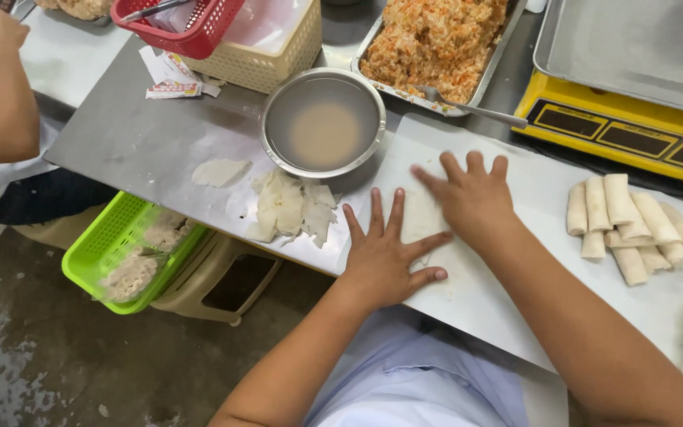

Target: Rolling spring rolls by placing filling on wrappers and folding them tightly

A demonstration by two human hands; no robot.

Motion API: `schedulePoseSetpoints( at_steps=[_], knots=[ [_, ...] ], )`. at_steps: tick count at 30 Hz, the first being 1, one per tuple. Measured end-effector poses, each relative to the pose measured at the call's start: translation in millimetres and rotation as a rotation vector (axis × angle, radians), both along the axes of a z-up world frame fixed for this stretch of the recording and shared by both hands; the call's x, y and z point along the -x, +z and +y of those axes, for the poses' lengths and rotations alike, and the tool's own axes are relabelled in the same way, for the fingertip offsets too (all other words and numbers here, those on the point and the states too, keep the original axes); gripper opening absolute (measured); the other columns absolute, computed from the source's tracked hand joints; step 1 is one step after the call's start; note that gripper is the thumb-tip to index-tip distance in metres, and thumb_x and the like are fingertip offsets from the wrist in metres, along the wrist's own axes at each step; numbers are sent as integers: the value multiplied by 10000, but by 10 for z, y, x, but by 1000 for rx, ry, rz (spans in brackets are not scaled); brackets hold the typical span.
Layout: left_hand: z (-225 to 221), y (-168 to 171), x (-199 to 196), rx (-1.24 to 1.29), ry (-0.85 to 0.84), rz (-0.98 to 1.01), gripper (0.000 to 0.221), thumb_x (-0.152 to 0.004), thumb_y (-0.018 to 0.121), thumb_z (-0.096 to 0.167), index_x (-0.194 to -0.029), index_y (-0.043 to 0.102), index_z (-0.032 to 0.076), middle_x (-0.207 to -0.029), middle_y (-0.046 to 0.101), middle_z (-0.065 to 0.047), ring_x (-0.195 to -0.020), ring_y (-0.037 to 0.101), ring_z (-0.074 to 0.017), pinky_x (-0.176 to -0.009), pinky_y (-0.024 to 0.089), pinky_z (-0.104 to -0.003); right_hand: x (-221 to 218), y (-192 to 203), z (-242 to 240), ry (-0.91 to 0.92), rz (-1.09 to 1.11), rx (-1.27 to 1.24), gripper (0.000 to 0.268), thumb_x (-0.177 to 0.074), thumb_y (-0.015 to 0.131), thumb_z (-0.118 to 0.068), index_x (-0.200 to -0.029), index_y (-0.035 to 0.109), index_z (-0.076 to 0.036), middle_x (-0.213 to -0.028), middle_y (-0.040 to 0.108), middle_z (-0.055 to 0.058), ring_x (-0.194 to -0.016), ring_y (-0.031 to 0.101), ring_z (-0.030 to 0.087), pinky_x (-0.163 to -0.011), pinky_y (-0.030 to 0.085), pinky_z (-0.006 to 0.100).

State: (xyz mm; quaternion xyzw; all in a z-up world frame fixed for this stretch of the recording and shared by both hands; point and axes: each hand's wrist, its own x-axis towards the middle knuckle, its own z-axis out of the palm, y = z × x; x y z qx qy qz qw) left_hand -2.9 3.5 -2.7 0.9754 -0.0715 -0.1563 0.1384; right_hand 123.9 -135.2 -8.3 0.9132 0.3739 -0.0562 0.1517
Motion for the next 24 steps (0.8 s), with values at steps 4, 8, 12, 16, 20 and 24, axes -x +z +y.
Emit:
schedulePoseSetpoints(
  at_steps=[4,8,12,16,20,24],
  knots=[
    [-9,-12,31,0,-44,-36,757,-899,215,806,-1561,354,467,-1726,77,-201,-1562,-90,-501,-1120,-87,-820,-327,-139,225,55,-290,-417,581,-931,513,-96,-1440,594,-366,-1157,491,54,-1003,502,339,-802,397,501],
    [6,-254,-11,16,-31,-84,736,-952,174,759,-1598,279,423,-1715,194,-144,-1580,19,-453,-1141,-93,-811,-408,-196,712,193,-341,-687,484,-910,548,-78,-1300,695,-324,-1111,471,77,-913,485,334,-689,419,472],
    [43,-305,2,82,-7,-110,590,-1057,167,542,-1603,303,366,-1705,249,-114,-1576,55,-455,-1142,-84,-810,-424,-192,763,67,-132,-640,333,-922,565,-96,-1111,728,-316,-1149,429,43,-998,482,356,-767,430,474],
    [95,-291,-11,270,65,-115,690,-983,332,170,-1651,159,171,-1681,306,-152,-1569,105,-451,-1148,-100,-784,-233,319,447,-282,785,-1353,753,-798,424,112,-1421,597,-271,-1149,329,27,-1101,428,234,-919,456,333],
    [95,-269,-58,339,114,-65,740,-941,453,107,-1627,178,59,-1673,310,-173,-1572,93,-445,-1139,-116,-777,-66,-47,-317,-547,1262,-1770,552,-764,488,148,-1274,644,6,-1029,404,-23,-918,478,113,-773,511,276],
    [104,-181,-49,318,64,-49,810,-934,563,218,-1626,180,43,-1688,250,-197,-1568,28,-469,-1122,-132,-791,615,-161,-610,-42,704,-1298,231,-856,444,153,-898,659,82,-1126,542,235,-1077,552,392,-918,444,454]
  ],
)
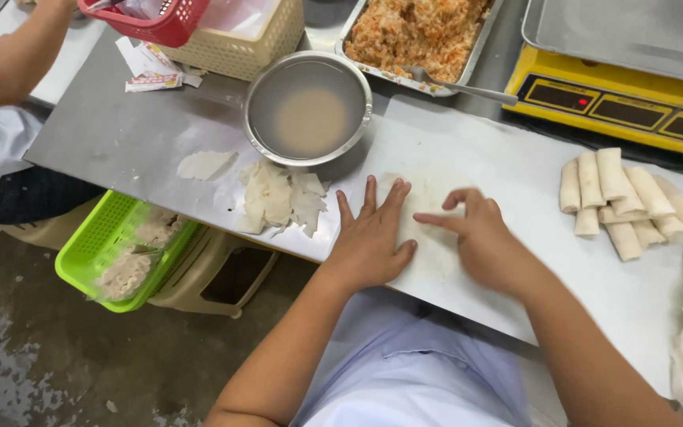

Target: Rolling spring rolls by placing filling on wrappers and folding them tightly

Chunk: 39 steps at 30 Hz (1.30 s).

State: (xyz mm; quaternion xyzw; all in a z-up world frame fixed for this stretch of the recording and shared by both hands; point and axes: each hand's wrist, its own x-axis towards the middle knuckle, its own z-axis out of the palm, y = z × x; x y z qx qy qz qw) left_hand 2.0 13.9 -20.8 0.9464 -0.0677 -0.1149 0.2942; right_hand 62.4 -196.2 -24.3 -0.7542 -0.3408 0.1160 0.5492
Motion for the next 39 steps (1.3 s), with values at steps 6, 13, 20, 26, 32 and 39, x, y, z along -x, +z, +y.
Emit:
schedulePoseSetpoints(
  at_steps=[6,13,20,26,32,39],
  knots=[
    [28,38,37,-25,-42,32,980,-867,645,490,-1636,187,92,-1709,207,-187,-1569,-10,-492,-1135,-128,-782,408,171,-89,133,-328,1277,826,-837,435,0,-1483,473,-514,-1332,473,-18,-1193,503,312,-1011,391,511],
    [31,28,4,-45,-42,35,991,-839,681,431,-1644,182,140,-1717,194,-168,-1568,-16,-484,-1145,-125,-766,185,-119,10,5,-399,1272,763,-887,404,-77,-1575,384,-406,-1289,519,18,-1114,503,322,-947,387,543],
    [47,109,23,-29,-70,67,987,-787,662,360,-1644,186,241,-1739,141,-128,-1564,-30,-502,-1150,-118,-774,505,197,222,82,-386,1272,779,-873,385,-30,-1590,362,-334,-1273,493,33,-1119,479,321,-966,354,556],
    [125,-45,-27,200,-29,70,779,-871,390,193,-1617,166,174,-1733,81,-143,-1576,-123,-417,-1171,-182,-667,581,206,-45,372,-347,1074,726,-823,499,0,-1349,626,-483,-1157,503,31,-1015,461,328,-852,382,517],
    [214,-112,32,509,136,-10,631,-1072,264,357,-1665,133,186,-1713,195,-194,-1573,28,-444,-1198,-172,-635,597,96,296,157,-468,1179,796,-884,457,-43,-1618,320,-318,-1200,514,71,-1022,512,306,-865,388,492],
    [204,-127,148,332,108,-104,598,-1102,242,367,-1661,144,180,-1721,183,-156,-1581,56,-413,-1215,-61,-666,562,142,349,138,-451,1118,713,-916,428,-43,-1569,424,-329,-1129,505,55,-965,473,292,-833,359,457]
  ],
)
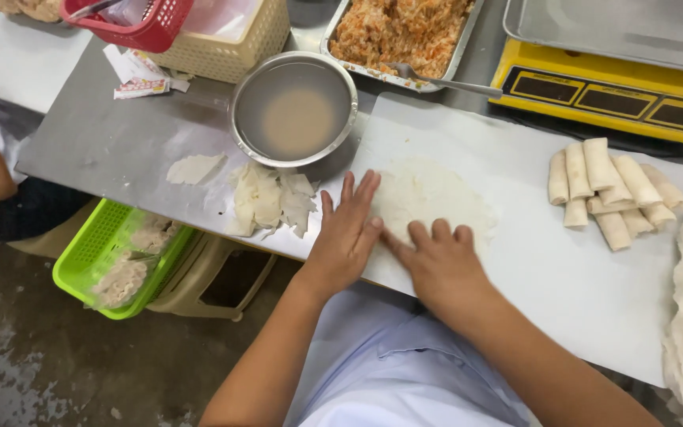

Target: Rolling spring rolls by placing filling on wrappers and folding them tightly

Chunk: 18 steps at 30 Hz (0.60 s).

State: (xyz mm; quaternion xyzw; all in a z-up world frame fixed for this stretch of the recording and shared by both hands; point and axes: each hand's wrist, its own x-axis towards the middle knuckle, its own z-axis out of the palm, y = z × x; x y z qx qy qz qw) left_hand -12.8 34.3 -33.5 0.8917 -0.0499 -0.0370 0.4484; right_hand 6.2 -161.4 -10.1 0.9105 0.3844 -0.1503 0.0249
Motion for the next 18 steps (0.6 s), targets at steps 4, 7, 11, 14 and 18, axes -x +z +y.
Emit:
schedulePoseSetpoints(
  at_steps=[4,7,11,14,18],
  knots=[
    [-44,76,51,-505,-166,69,662,-1079,159,504,-1641,221,161,-1708,200,-141,-1571,47,-417,-1160,-56,-758,44,197,42,150,57,57,497,-904,489,-95,-1369,605,-226,-1224,544,87,-1064,520,353,-880,413,540],
    [-138,81,166,-625,-213,52,690,-1065,186,537,-1615,283,132,-1714,154,-162,-1563,42,-440,-1141,-50,-787,-556,258,49,-177,171,-158,348,-952,486,-245,-1211,713,-197,-1140,638,139,-1034,627,416,-873,497,547],
    [-258,-140,340,-652,-312,-141,907,-953,249,758,-1617,296,142,-1704,200,-171,-1580,87,-399,-1202,-28,-711,-1526,19,16,-55,-739,-402,345,-1066,428,-32,-1260,706,-95,-1127,651,150,-1112,630,309,-928,499,401],
    [-221,-345,382,-632,-254,-344,1009,-877,339,814,-1570,394,82,-1645,342,-210,-1546,255,-398,-1228,129,-665,-2203,-526,17,-57,-825,-343,369,-995,507,-131,-1308,697,-179,-918,665,90,-863,703,318,-803,502,466],
    [-221,-723,355,-617,-85,-725,931,-876,427,800,-1508,521,122,-1555,514,-150,-1478,439,-317,-1250,235,-524,-2479,-513,64,-49,-910,-377,301,-964,540,-174,-1144,759,-277,-835,647,10,-764,673,248,-718,463,424]
  ],
)
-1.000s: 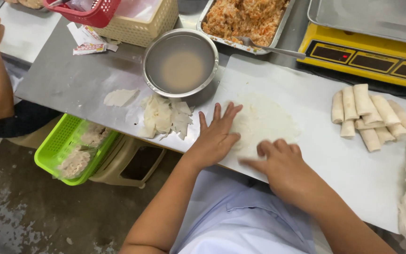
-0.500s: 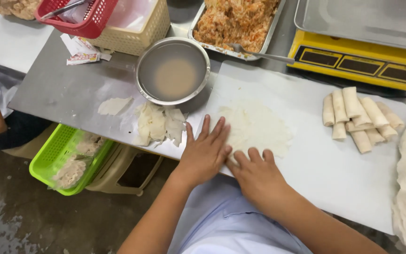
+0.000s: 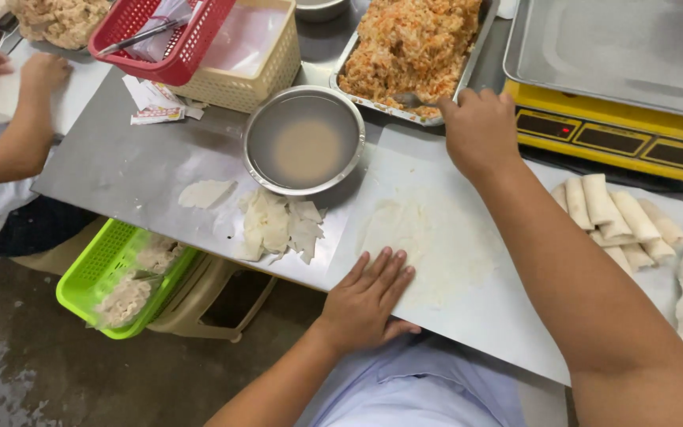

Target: Rolling spring rolls by placing filling on wrappers and folding them tightly

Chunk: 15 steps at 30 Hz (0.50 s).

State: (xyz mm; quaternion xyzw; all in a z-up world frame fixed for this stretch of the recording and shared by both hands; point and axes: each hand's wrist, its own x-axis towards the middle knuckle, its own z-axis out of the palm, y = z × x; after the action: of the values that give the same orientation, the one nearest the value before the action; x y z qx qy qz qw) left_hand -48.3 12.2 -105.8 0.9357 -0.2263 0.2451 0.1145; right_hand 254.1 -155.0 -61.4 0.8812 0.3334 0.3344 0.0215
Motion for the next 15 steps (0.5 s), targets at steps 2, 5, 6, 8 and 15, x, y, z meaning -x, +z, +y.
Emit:
schedulePoseSetpoints(
  at_steps=[2,5,6,8,15],
  knots=[
    [-32,-18,-15,61,12,-158,845,-884,458,790,-1433,611,166,-1488,599,-87,-1388,564,-259,-1205,376,-424,-73,11,23,29,-200,28,155,-851,609,-160,-883,722,-261,-817,608,6,-708,591,229,-703,361,380],
    [81,119,-11,-66,-94,-195,785,-1029,413,705,-1474,550,73,-1494,588,-152,-1408,556,-301,-1189,413,-397,87,195,143,-76,352,100,516,-700,578,20,-1156,708,-186,-804,599,76,-775,601,364,-771,352,497],
    [83,127,-26,-65,-93,-196,785,-1029,413,705,-1474,550,73,-1494,588,-152,-1408,556,-301,-1189,413,-397,73,251,97,-76,351,102,516,-700,578,20,-1156,708,-186,-804,599,76,-775,601,364,-771,352,497],
    [89,136,-24,-31,-122,-231,725,-1020,489,692,-1428,611,105,-1449,637,-116,-1367,603,-272,-1168,425,-371,77,337,3,-118,702,-79,607,-835,473,10,-1354,711,-195,-1182,722,162,-1058,635,392,-824,368,593],
    [187,163,6,55,-271,-196,524,-1061,612,504,-1424,600,126,-1404,677,-81,-1333,639,-266,-1133,498,-383,842,937,-781,101,926,-494,280,-1010,603,-64,-1245,751,-99,-1151,738,49,-1034,660,191,-953,488,336]
  ],
)
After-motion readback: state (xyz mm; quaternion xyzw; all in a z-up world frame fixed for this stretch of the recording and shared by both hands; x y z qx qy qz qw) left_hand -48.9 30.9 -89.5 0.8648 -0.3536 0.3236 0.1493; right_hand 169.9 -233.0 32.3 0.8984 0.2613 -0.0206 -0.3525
